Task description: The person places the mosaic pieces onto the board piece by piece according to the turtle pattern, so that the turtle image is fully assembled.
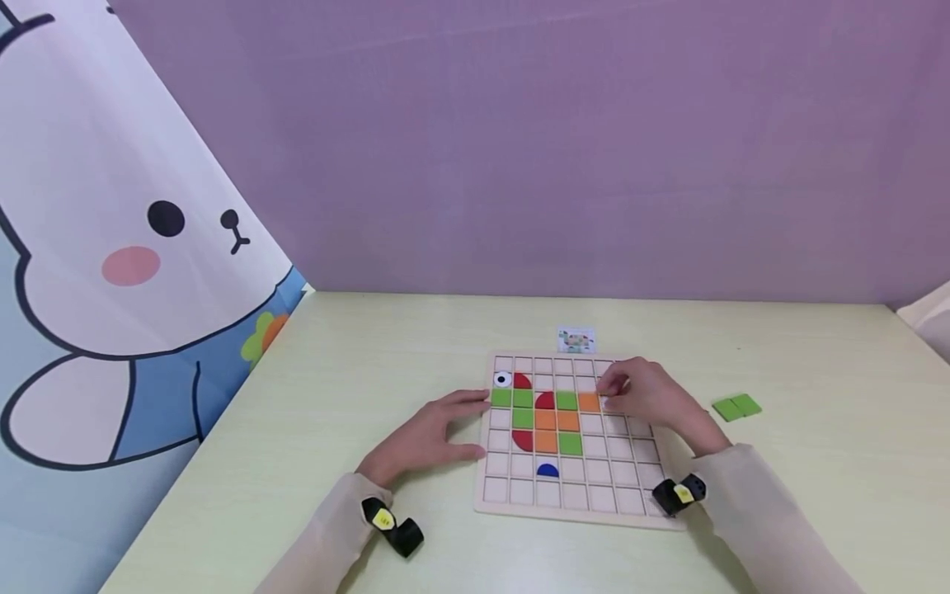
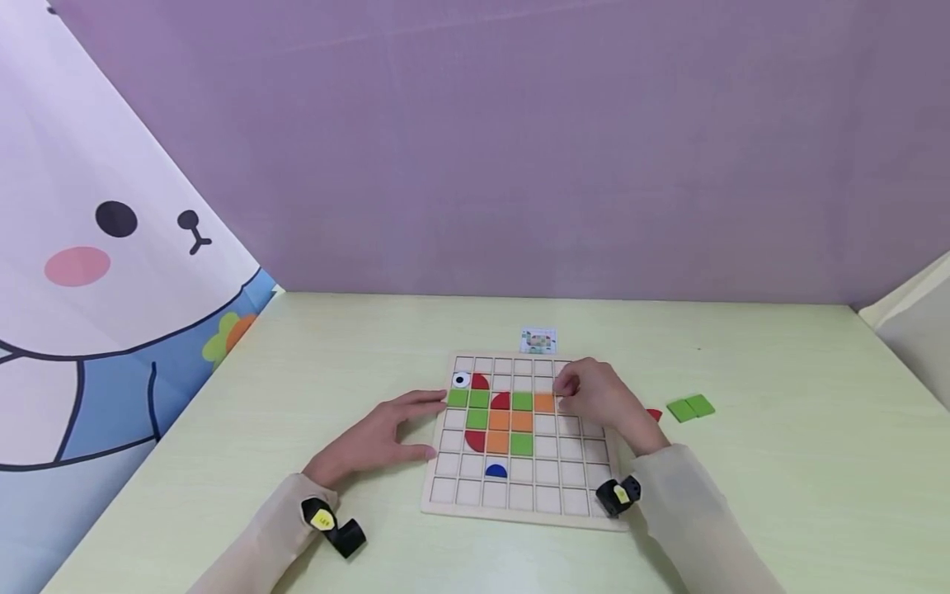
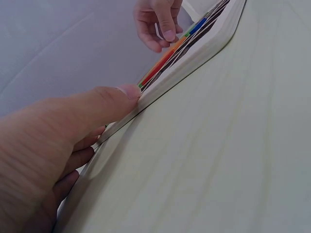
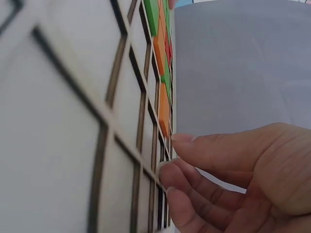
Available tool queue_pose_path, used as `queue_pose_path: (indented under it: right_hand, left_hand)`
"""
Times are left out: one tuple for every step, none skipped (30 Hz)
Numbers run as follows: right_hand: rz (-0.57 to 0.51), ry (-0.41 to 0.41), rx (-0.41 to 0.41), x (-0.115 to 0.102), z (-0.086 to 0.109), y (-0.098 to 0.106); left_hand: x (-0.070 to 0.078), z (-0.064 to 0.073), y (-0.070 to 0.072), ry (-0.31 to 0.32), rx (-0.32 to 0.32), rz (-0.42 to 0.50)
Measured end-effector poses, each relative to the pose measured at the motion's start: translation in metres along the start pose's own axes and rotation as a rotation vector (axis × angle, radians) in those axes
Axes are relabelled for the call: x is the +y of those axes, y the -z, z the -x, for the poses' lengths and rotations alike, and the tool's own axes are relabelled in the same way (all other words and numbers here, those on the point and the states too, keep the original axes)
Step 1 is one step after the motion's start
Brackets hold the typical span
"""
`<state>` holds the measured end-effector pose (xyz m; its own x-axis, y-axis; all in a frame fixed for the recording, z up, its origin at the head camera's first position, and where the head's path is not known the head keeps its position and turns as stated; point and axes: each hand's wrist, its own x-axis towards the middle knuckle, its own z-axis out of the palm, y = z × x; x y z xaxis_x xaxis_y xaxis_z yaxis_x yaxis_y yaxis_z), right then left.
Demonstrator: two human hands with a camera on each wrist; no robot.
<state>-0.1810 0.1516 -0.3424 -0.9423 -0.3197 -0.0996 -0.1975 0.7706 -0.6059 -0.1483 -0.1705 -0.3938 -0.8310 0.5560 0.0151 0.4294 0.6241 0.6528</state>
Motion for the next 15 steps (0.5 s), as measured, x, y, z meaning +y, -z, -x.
queue_pose_path:
  right_hand:
    - [-0.001, 0.003, 0.000, 0.001, 0.001, 0.002]
    - [-0.002, 0.006, -0.001, 0.003, 0.003, 0.004]
    - [0.000, 0.008, -0.003, 0.004, 0.004, 0.007]
    - [0.000, 0.012, -0.002, 0.006, 0.005, 0.010]
    - [0.000, 0.016, 0.000, 0.008, 0.006, 0.013]
    - [0.001, 0.019, 0.002, 0.010, 0.008, 0.016]
    - [0.002, 0.021, 0.006, 0.012, 0.009, 0.019]
    - [0.005, 0.022, 0.011, 0.014, 0.011, 0.022]
    - [0.011, 0.020, 0.015, 0.017, 0.012, 0.024]
    - [0.014, 0.019, 0.021, 0.019, 0.014, 0.027]
    - [0.017, 0.017, 0.025, 0.021, 0.015, 0.029]
    - [0.023, 0.015, 0.027, 0.023, 0.016, 0.032]
    - [0.029, 0.014, 0.030, 0.025, 0.018, 0.034]
    - [0.036, 0.011, 0.033, 0.027, 0.019, 0.036]
    - [0.042, 0.008, 0.035, 0.029, 0.020, 0.038]
  left_hand:
    - [0.000, 0.000, 0.000, 0.001, 0.000, -0.002]
    - [0.000, 0.000, 0.000, 0.003, 0.000, 0.000]
    - [0.000, 0.000, 0.000, 0.003, 0.000, 0.001]
    - [0.000, 0.000, 0.000, 0.004, 0.000, 0.000]
    - [0.000, 0.000, 0.000, 0.002, 0.000, -0.002]
    - [0.000, 0.001, 0.000, 0.000, 0.001, -0.002]
    - [0.001, 0.001, 0.001, -0.001, 0.001, -0.002]
    - [0.001, 0.001, 0.001, -0.004, 0.001, -0.001]
    - [0.001, 0.001, 0.001, -0.007, 0.002, -0.002]
    - [0.001, 0.001, 0.001, -0.008, 0.002, -0.003]
    - [0.001, 0.001, 0.001, -0.008, 0.002, -0.001]
    - [0.001, 0.001, 0.001, -0.006, 0.002, 0.001]
    - [0.001, 0.001, 0.001, -0.005, 0.001, 0.001]
    - [0.002, 0.001, 0.001, -0.004, 0.000, 0.003]
    - [0.002, 0.001, 0.001, -0.001, -0.001, 0.004]
